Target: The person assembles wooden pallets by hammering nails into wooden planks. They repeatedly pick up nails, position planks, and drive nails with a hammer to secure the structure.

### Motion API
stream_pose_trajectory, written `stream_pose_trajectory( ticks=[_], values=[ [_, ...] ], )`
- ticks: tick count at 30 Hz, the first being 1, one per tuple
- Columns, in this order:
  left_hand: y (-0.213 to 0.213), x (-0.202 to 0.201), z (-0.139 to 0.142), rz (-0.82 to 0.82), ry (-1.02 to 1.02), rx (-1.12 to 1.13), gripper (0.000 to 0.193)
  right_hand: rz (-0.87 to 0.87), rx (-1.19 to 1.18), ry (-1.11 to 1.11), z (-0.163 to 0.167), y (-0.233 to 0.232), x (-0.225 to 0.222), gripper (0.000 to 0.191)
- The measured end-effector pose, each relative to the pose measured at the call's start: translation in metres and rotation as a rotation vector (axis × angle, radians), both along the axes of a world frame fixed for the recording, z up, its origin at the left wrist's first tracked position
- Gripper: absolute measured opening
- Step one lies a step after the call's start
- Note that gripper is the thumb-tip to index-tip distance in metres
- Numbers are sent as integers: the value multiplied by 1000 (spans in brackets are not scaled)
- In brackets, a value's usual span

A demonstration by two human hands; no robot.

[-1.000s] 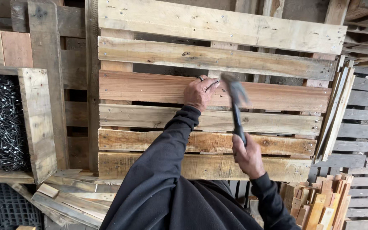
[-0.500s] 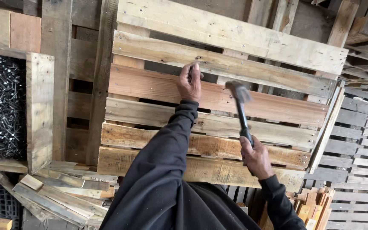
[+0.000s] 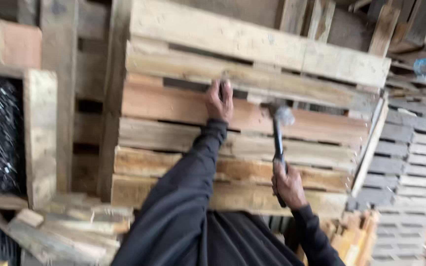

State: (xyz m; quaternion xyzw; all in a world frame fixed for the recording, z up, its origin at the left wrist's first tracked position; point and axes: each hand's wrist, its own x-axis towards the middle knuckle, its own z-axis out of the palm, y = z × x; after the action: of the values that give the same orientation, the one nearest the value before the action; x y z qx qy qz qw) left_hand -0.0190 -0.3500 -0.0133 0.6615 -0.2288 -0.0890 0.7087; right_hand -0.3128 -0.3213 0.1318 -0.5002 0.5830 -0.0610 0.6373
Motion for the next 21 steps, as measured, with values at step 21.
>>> stream_pose_trajectory(
  ticks=[21],
  values=[
    [-6, -4, -15, -92, 835, -284, 37, -71, -549, -488, 13, 17, -9, 53]
  ],
)
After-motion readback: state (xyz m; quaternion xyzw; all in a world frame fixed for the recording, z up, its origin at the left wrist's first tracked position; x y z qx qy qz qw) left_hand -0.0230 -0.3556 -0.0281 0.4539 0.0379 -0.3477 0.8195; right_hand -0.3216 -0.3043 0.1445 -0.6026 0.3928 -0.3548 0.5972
